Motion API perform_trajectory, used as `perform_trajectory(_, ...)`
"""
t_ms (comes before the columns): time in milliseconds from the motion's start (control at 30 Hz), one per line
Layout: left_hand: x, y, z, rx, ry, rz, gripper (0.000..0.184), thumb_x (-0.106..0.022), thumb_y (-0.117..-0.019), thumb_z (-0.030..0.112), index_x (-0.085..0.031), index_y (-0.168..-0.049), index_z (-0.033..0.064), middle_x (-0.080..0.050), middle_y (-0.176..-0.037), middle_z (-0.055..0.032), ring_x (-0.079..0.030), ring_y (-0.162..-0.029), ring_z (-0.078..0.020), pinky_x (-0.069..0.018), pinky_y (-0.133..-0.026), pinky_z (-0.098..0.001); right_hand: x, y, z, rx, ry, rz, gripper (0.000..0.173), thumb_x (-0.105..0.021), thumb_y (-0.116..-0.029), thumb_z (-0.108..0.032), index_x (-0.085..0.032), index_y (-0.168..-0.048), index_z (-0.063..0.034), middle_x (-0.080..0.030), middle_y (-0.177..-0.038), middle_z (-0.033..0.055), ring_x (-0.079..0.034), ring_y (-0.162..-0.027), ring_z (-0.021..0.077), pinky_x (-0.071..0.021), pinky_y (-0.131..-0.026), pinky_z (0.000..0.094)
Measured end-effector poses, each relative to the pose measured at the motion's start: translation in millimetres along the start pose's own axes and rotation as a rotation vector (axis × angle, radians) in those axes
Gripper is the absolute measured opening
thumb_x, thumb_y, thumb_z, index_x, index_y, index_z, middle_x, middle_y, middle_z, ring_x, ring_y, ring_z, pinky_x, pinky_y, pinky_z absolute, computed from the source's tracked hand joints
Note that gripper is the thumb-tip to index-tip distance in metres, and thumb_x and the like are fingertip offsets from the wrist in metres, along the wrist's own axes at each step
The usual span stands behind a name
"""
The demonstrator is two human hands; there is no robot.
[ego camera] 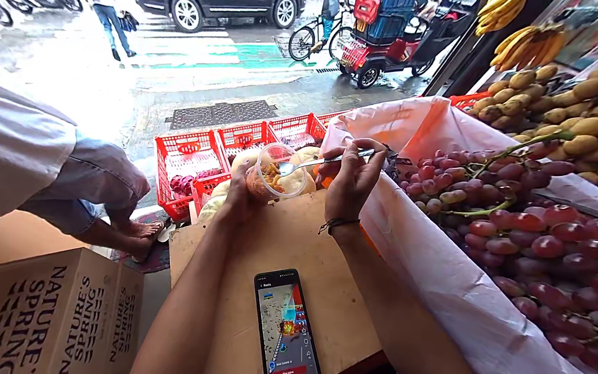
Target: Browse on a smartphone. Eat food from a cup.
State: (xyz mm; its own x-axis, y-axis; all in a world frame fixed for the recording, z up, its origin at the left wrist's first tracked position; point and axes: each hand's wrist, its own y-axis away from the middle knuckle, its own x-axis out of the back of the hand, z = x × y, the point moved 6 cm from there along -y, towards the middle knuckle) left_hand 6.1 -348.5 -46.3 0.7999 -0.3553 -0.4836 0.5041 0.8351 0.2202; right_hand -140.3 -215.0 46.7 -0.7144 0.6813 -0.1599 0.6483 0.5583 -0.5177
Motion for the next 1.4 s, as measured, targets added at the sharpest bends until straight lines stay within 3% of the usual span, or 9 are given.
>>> perform_trajectory(100, -1, 0, 0, -0.004, 0.004, -0.030, 0.061, -0.014, -0.1076, 0.055, -0.058, -0.123, 0.0157, -0.070, -0.104, -0.0083, -0.070, -0.091, -0.0211, -0.0592, -0.075, -0.0391, 1, -7, -5, 0.016, -0.035, 0.031, 0.017, -0.031, -0.1113, -0.013, -0.039, -0.125, -0.0064, -0.063, -0.089, -0.0010, -0.059, -0.057, 0.0005, -0.0521, -0.054, 0.0154)
perform_trajectory(200, 0, -4, 2, -0.048, -0.019, -0.047, 0.061, -0.011, -0.1083, 0.053, -0.058, -0.121, 0.0148, -0.069, -0.100, -0.0075, -0.069, -0.086, -0.0196, -0.0588, -0.073, -0.0382, 3, -21, -1, 0.093, -0.134, 0.102, 0.011, -0.034, -0.1079, -0.007, -0.041, -0.116, -0.0036, -0.066, -0.078, 0.0032, -0.064, -0.055, 0.0113, -0.0586, -0.053, 0.0276)
perform_trajectory(267, 4, -3, -3, -0.031, -0.036, -0.041, 0.061, -0.011, -0.1080, 0.053, -0.057, -0.120, 0.0145, -0.069, -0.098, -0.0070, -0.068, -0.084, -0.0190, -0.0586, -0.071, -0.0373, 5, -22, 5, 0.098, -0.156, 0.098, 0.012, -0.032, -0.1079, -0.007, -0.041, -0.115, -0.0027, -0.066, -0.075, 0.0040, -0.064, -0.054, 0.0140, -0.0587, -0.052, 0.0309)
perform_trajectory(500, -1, -4, 1, -0.011, -0.072, -0.019, 0.065, -0.009, -0.1079, 0.054, -0.055, -0.123, 0.0121, -0.068, -0.098, -0.0114, -0.069, -0.080, -0.0239, -0.0591, -0.065, -0.0398, 6, -32, 7, 0.108, -0.172, 0.082, 0.014, -0.028, -0.1095, -0.005, -0.040, -0.114, -0.0003, -0.065, -0.076, 0.0082, -0.065, -0.054, 0.0153, -0.0585, -0.053, 0.0295)
perform_trajectory(700, 0, -4, 2, -0.025, -0.108, -0.011, 0.061, -0.009, -0.1088, 0.052, -0.054, -0.125, 0.0135, -0.068, -0.101, -0.0110, -0.069, -0.083, -0.0243, -0.0596, -0.068, -0.0405, 4, -36, 11, 0.076, -0.192, 0.098, 0.012, -0.027, -0.1093, -0.003, -0.038, -0.113, 0.0004, -0.065, -0.074, 0.0105, -0.063, -0.051, 0.0164, -0.0565, -0.048, 0.0287)
perform_trajectory(800, 1, -6, 1, -0.021, -0.074, -0.018, 0.065, -0.007, -0.1079, 0.055, -0.054, -0.127, 0.0138, -0.067, -0.102, -0.0124, -0.068, -0.083, -0.0253, -0.0591, -0.067, -0.0409, 4, -36, 11, 0.060, -0.206, 0.090, 0.012, -0.027, -0.1089, -0.001, -0.038, -0.113, 0.0011, -0.064, -0.074, 0.0108, -0.065, -0.053, 0.0171, -0.0586, -0.051, 0.0292)
perform_trajectory(900, 0, -3, 2, 0.003, -0.051, -0.018, 0.067, -0.008, -0.1068, 0.058, -0.056, -0.124, 0.0142, -0.068, -0.101, -0.0123, -0.068, -0.080, -0.0241, -0.0570, -0.062, -0.0369, 2, -34, 14, 0.032, -0.233, 0.080, 0.011, -0.027, -0.1099, -0.002, -0.037, -0.112, 0.0001, -0.064, -0.074, 0.0118, -0.064, -0.050, 0.0176, -0.0576, -0.048, 0.0294)
perform_trajectory(1267, -2, -1, 4, -0.023, -0.019, -0.028, 0.069, -0.005, -0.1069, 0.058, -0.054, -0.126, 0.0127, -0.068, -0.104, -0.0144, -0.069, -0.084, -0.0264, -0.0593, -0.066, -0.0399, -2, -33, 16, -0.012, -0.238, 0.043, 0.009, -0.030, -0.1102, -0.003, -0.038, -0.112, 0.0006, -0.063, -0.071, 0.0121, -0.063, -0.049, 0.0185, -0.0578, -0.048, 0.0306)
perform_trajectory(1400, -2, -3, 5, -0.028, 0.000, -0.033, 0.071, -0.005, -0.1067, 0.058, -0.056, -0.120, 0.0107, -0.068, -0.100, -0.0154, -0.068, -0.079, -0.0265, -0.0577, -0.062, -0.0386, -3, -35, 17, -0.016, -0.243, 0.031, 0.010, -0.029, -0.1103, -0.004, -0.038, -0.114, -0.0002, -0.064, -0.072, 0.0120, -0.064, -0.049, 0.0185, -0.0581, -0.049, 0.0308)
